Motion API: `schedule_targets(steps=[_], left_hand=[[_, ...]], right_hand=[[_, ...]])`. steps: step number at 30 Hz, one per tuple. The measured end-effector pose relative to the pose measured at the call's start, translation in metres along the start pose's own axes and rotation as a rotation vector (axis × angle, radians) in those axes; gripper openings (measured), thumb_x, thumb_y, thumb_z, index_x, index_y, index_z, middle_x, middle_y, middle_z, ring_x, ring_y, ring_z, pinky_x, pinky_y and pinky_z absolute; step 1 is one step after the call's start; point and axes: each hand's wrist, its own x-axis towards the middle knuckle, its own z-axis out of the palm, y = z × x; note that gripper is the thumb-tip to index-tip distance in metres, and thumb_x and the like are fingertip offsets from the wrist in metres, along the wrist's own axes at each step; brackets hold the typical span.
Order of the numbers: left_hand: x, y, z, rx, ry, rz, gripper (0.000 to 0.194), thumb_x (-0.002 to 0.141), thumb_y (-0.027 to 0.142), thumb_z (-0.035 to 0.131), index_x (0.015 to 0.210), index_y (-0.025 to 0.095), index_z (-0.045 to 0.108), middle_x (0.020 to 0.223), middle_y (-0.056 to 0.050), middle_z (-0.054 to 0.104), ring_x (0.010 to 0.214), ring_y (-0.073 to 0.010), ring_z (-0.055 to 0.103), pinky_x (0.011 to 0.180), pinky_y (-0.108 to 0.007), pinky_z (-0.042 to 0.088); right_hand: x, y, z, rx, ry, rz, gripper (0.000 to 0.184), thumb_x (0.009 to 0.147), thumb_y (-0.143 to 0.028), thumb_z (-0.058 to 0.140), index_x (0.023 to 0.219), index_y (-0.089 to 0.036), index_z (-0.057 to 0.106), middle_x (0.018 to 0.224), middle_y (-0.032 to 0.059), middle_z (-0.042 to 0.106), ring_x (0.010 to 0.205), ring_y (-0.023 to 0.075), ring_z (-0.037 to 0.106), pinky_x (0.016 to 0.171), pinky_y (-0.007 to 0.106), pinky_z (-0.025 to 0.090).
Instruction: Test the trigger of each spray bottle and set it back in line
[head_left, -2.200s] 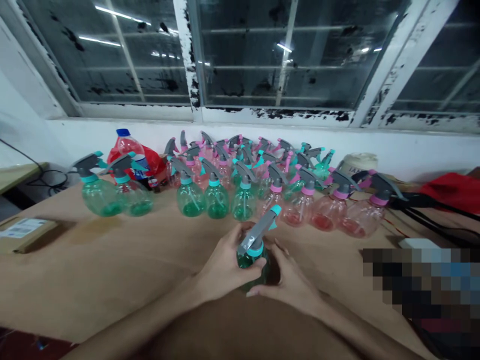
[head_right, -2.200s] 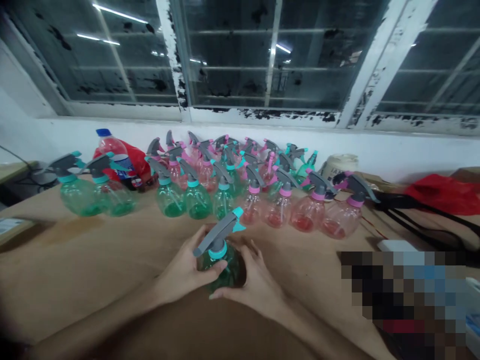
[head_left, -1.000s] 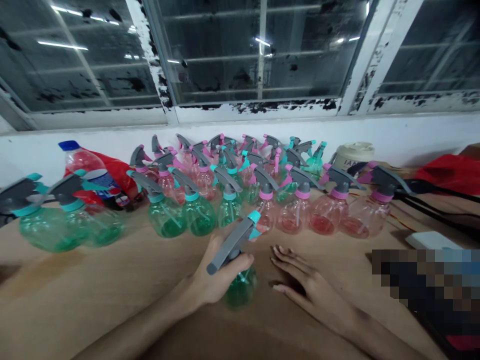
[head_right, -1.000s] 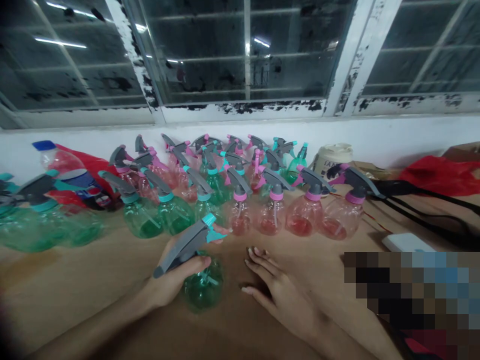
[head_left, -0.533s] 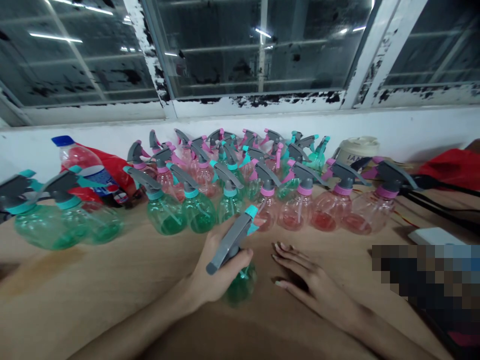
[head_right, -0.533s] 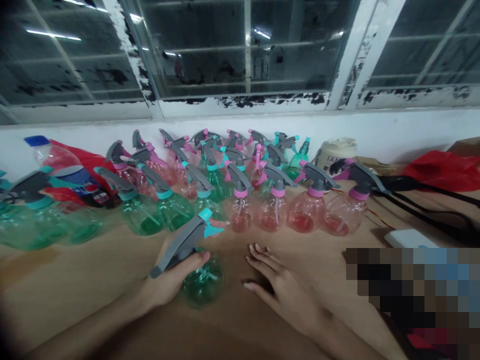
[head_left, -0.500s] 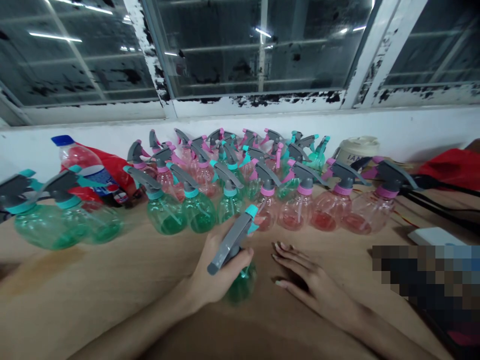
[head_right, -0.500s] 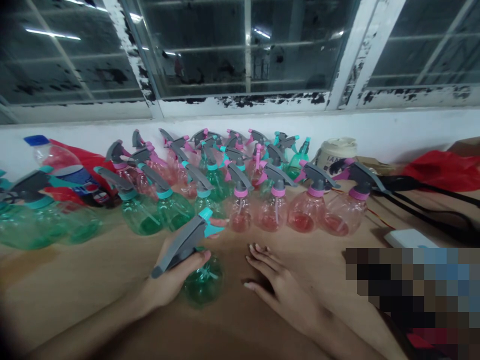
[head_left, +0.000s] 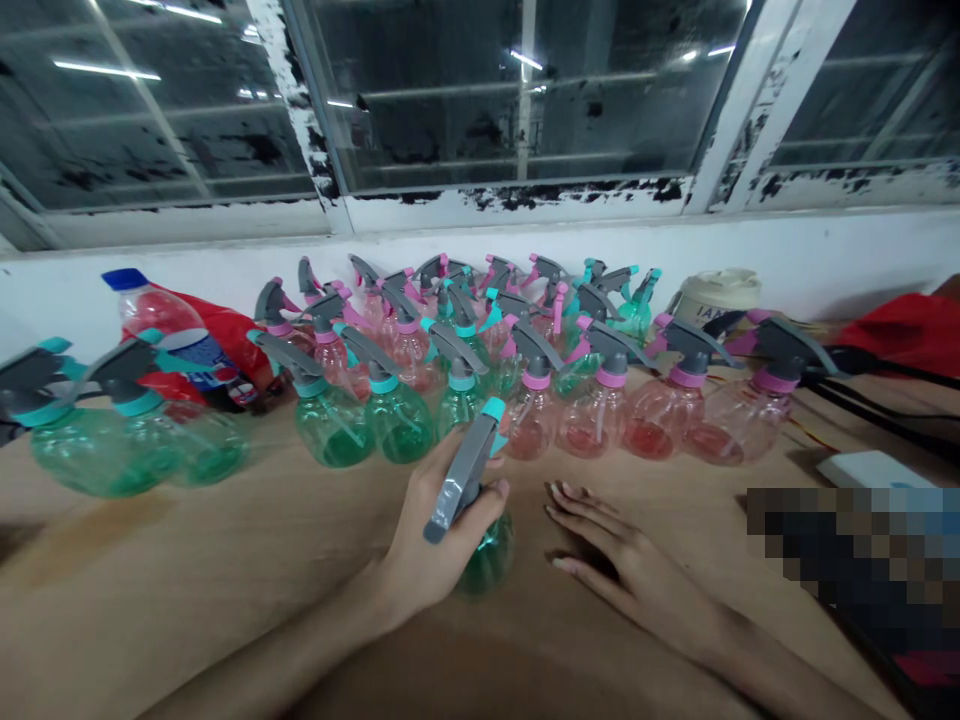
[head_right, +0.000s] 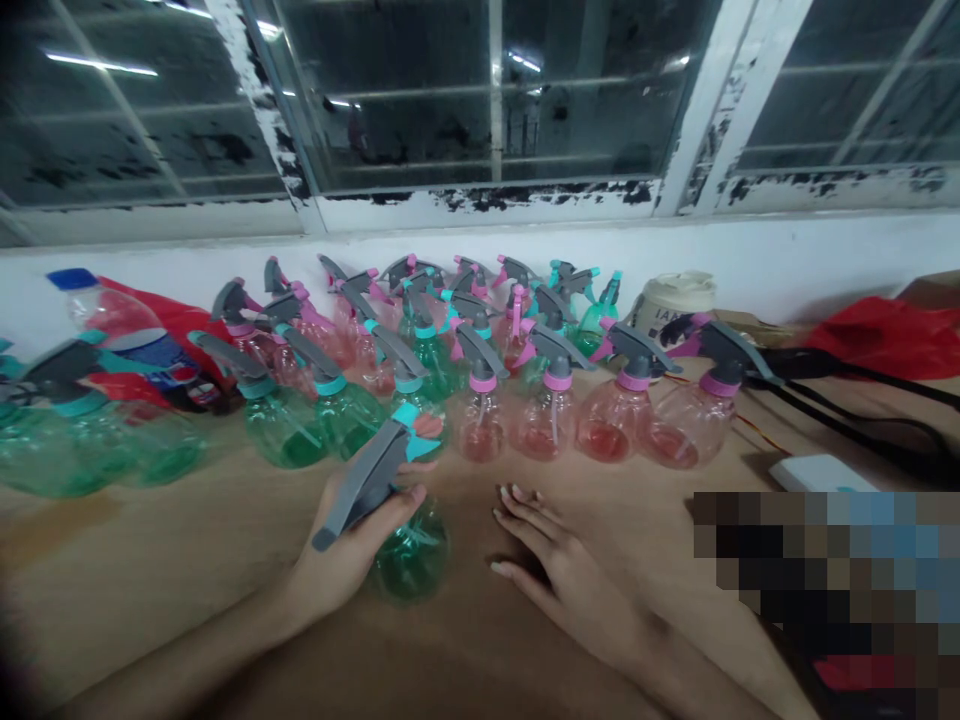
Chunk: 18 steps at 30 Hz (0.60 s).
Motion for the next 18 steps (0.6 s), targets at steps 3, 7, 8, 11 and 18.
schedule_targets(steps=[3, 7, 8, 11, 18], left_hand=[[-0.0007, 0.0003, -0.0002, -0.021, 0.003, -0.021, 0.019, 0.078, 0.025, 0.054, 0.096, 0.024, 0.055, 0.09, -0.003, 0.063, 0.086, -0.0214, 0.062, 0.075, -0.035, 0.052], [-0.0008, 0.0027, -0.0009, -0.038, 0.038, -0.051, 0.023, 0.076, 0.025, 0.053, 0.099, 0.025, 0.055, 0.085, 0.0, 0.062, 0.074, -0.0178, 0.059, 0.063, -0.03, 0.05], [-0.0008, 0.0033, -0.0013, -0.031, 0.044, -0.062, 0.022, 0.075, 0.025, 0.053, 0.097, 0.025, 0.056, 0.08, 0.001, 0.06, 0.067, -0.0165, 0.057, 0.058, -0.029, 0.048], [-0.0006, 0.0046, -0.0031, 0.023, 0.039, -0.076, 0.013, 0.072, 0.026, 0.053, 0.084, 0.024, 0.057, 0.067, 0.003, 0.054, 0.056, -0.0144, 0.049, 0.051, -0.028, 0.045], [0.0031, 0.006, -0.0096, 0.023, -0.101, -0.036, 0.013, 0.07, 0.021, 0.049, 0.081, 0.024, 0.055, 0.062, 0.004, 0.05, 0.055, -0.0144, 0.047, 0.055, -0.029, 0.042]], right_hand=[[0.0, 0.0005, 0.0001, 0.005, 0.009, -0.013, 0.05, 0.086, -0.042, 0.05, 0.134, -0.03, 0.039, 0.14, 0.0007, 0.042, 0.129, 0.0221, 0.036, 0.107, 0.046, 0.031], [-0.0007, 0.0036, 0.0016, -0.007, 0.003, -0.024, 0.052, 0.086, -0.042, 0.05, 0.135, -0.03, 0.037, 0.14, 0.0002, 0.041, 0.129, 0.022, 0.036, 0.107, 0.046, 0.032], [-0.001, 0.0043, 0.0021, -0.019, 0.0, -0.022, 0.052, 0.086, -0.042, 0.05, 0.135, -0.03, 0.037, 0.14, 0.0, 0.041, 0.129, 0.022, 0.036, 0.107, 0.046, 0.032], [-0.0018, 0.0051, 0.0035, -0.068, -0.026, -0.013, 0.051, 0.088, -0.044, 0.047, 0.136, -0.029, 0.035, 0.141, -0.001, 0.039, 0.13, 0.0211, 0.034, 0.107, 0.046, 0.031], [-0.0013, 0.0037, 0.0031, -0.08, -0.036, -0.013, 0.051, 0.088, -0.045, 0.045, 0.136, -0.029, 0.035, 0.141, -0.0017, 0.039, 0.13, 0.0202, 0.033, 0.108, 0.044, 0.031]])
